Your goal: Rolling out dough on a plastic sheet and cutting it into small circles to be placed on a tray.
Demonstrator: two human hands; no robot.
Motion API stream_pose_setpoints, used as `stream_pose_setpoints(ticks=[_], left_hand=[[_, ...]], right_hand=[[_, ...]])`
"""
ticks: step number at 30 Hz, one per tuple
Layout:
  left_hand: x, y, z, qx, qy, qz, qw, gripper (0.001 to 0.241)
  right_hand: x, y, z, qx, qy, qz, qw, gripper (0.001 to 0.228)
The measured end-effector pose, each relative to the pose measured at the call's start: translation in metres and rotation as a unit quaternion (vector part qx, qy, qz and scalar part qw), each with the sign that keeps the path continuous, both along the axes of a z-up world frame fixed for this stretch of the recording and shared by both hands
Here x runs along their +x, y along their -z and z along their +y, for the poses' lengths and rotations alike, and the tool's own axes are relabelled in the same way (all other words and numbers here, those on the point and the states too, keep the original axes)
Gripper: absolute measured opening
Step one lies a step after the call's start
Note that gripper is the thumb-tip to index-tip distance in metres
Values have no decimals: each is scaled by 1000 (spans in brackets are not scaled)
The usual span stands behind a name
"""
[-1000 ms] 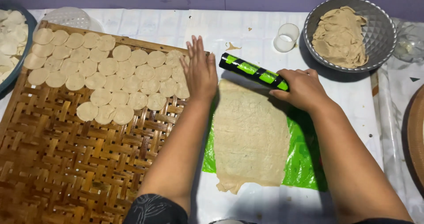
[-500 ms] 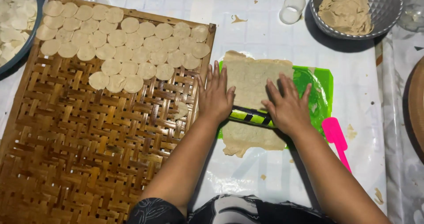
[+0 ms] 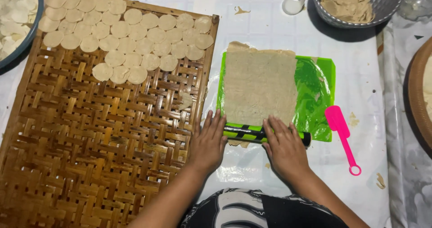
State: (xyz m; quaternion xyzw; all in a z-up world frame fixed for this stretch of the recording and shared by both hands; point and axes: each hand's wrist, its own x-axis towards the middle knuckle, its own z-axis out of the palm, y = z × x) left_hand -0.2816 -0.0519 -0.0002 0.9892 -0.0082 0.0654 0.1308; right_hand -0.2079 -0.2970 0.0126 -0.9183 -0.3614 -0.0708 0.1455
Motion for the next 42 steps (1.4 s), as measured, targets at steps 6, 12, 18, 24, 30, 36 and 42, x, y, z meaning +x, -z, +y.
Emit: stream_pose_setpoints(ticks=[6,12,18,24,30,36,42], left_hand=[[-15,-10,-11,-115,-29,-19,993,66],[-23,9,-23,-154,36,-88,983,66],[-23,7,-31,-135,112,-16,984,53],[-28,11,-31,-148,109,-24,983,45],[-30,11,-32,-148,106,-58,982,45],[-31,8,-33,-141,105,-68,982,42],[-32,10,-32,-147,107,-75,980,43]], right_hand=[[-2,-19,-11,15,5,21,1000,68],[50,-11,-90,42,257,-47,964,75],[96,32,-173,-22,415,-40,909,75],[54,-7,-136,32,330,-67,941,41],[39,31,-137,-54,308,82,946,54],[36,-2,-95,2,292,0,957,29],[17,-45,8,51,-15,82,995,17]])
